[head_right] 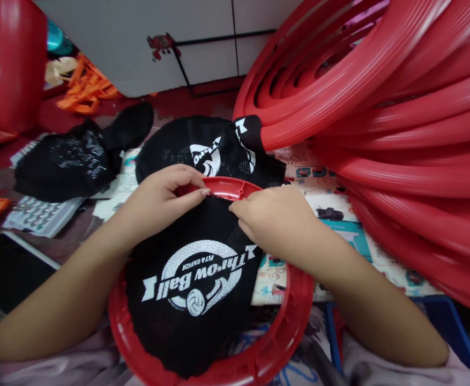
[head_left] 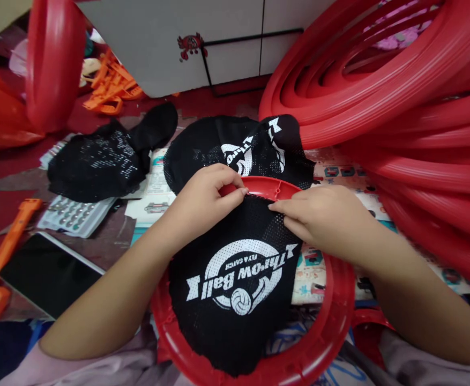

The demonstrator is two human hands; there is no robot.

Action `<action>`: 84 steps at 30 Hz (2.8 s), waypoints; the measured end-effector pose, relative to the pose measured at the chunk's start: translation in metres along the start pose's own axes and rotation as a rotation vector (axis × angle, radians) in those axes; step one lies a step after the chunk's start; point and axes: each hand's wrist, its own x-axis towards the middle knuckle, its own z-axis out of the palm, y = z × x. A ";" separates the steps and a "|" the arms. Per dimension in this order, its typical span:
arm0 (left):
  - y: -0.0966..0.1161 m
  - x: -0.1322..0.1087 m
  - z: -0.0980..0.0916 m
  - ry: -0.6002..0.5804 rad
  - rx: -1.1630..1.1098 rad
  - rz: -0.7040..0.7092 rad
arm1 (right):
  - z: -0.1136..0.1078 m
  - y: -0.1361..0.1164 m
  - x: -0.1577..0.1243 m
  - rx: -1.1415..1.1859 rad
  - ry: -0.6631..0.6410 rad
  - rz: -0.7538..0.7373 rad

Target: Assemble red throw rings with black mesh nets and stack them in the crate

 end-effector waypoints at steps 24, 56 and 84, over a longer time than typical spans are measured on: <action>0.001 -0.008 0.009 -0.025 0.322 0.477 | 0.020 0.018 0.013 0.189 0.320 0.028; -0.001 -0.007 0.008 -0.021 0.323 0.324 | -0.003 0.000 -0.003 0.057 0.035 0.111; 0.009 -0.010 -0.021 0.068 0.244 0.079 | 0.005 -0.027 -0.004 0.172 -0.003 0.190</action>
